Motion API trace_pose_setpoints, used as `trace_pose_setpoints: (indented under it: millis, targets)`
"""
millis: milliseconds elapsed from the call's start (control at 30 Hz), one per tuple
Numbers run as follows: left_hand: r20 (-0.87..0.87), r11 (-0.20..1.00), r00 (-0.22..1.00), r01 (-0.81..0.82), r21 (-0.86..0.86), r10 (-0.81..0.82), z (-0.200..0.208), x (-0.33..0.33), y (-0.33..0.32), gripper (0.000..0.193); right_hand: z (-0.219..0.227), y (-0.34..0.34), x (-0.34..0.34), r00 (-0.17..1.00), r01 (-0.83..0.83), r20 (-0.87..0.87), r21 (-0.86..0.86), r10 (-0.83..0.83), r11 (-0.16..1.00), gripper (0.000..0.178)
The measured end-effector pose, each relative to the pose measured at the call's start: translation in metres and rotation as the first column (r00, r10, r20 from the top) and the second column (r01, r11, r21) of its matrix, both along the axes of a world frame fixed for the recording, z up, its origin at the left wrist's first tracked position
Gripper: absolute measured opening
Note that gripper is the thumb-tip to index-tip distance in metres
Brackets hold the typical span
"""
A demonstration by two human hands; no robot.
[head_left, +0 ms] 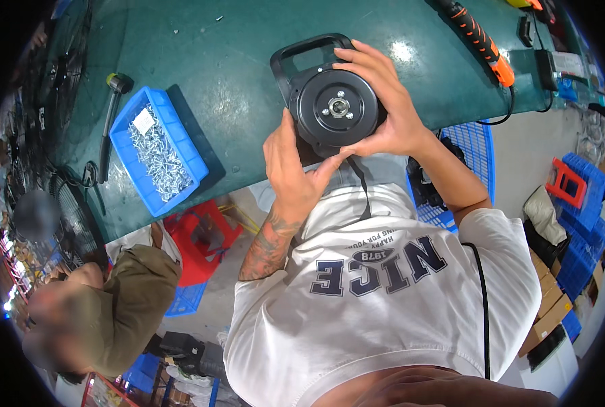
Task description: Assembling industrial fan motors and attaching them to the wire guards using an electric screwdriver.
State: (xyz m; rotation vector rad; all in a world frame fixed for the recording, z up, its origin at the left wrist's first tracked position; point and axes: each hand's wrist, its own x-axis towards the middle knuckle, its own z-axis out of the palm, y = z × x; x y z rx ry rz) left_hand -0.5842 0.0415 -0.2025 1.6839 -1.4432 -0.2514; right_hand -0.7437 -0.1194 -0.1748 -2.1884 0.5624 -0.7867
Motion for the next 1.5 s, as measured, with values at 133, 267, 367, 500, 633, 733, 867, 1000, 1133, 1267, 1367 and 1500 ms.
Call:
trace_pose_setpoints:
  millis: [133,267,367,500,633,733,867,1000,1133,1267,1367,1500]
  targets:
    - [-0.082,0.996,0.996,-0.016,0.083,0.023,0.012,-0.003,-0.005,0.105,0.001,0.000,-0.022,0.990,0.103,0.084,0.158,-0.117,0.982,0.090]
    - [-0.103,0.980,0.992,-0.052,0.194,0.073,0.025,-0.001,-0.004,0.113,-0.006,-0.036,-0.117,0.682,0.075,0.179,0.947,-0.709,0.312,0.052]
    - [-0.278,0.978,0.952,-0.077,0.194,0.130,0.017,0.010,-0.004,0.112,-0.023,-0.073,-0.200,0.528,0.013,0.169,0.978,-0.832,0.207,0.058]
    - [-0.144,0.987,0.988,-0.027,0.157,0.050,0.027,0.018,-0.014,0.106,-0.018,-0.099,-0.234,0.637,0.055,-0.019,0.998,-0.770,0.021,0.068]
    - [-0.136,0.982,0.991,0.039,0.186,-0.014,0.029,0.021,-0.009,0.114,-0.006,-0.124,-0.260,0.760,0.214,-0.208,0.975,-0.615,-0.065,0.073]
    - [-0.124,0.999,0.992,0.032,-0.018,-0.034,0.051,0.039,0.006,0.106,-0.004,-0.136,-0.251,0.718,0.417,-0.392,0.904,-0.575,-0.095,0.072]
    - [0.049,0.968,0.969,-0.239,-0.082,0.243,0.086,0.111,0.043,0.056,-0.002,-0.147,-0.257,0.747,0.505,-0.428,0.863,-0.510,0.015,0.073]
    - [0.139,0.954,0.948,-0.296,0.047,0.287,0.099,0.187,0.047,0.022,-0.017,-0.160,-0.235,0.627,0.517,-0.119,0.803,-0.770,0.297,0.072]
    - [0.205,0.976,0.979,-0.057,0.210,0.013,0.085,0.209,0.025,0.035,-0.032,-0.144,-0.172,0.437,0.603,0.162,0.677,-0.885,0.422,0.065]
    - [0.389,0.929,0.920,-0.095,0.358,-0.056,0.067,0.215,-0.006,0.042,-0.034,-0.138,-0.170,0.389,0.674,0.154,0.625,-0.908,0.395,0.057]
    - [0.434,0.854,0.899,-0.186,0.486,-0.051,0.063,0.212,-0.002,0.036,-0.032,-0.138,-0.171,0.424,0.653,0.152,0.632,-0.893,0.417,0.059]
    - [0.538,0.835,0.837,-0.221,0.503,-0.103,0.063,0.205,0.012,0.020,-0.034,-0.139,-0.171,0.443,0.649,0.147,0.627,-0.884,0.430,0.060]
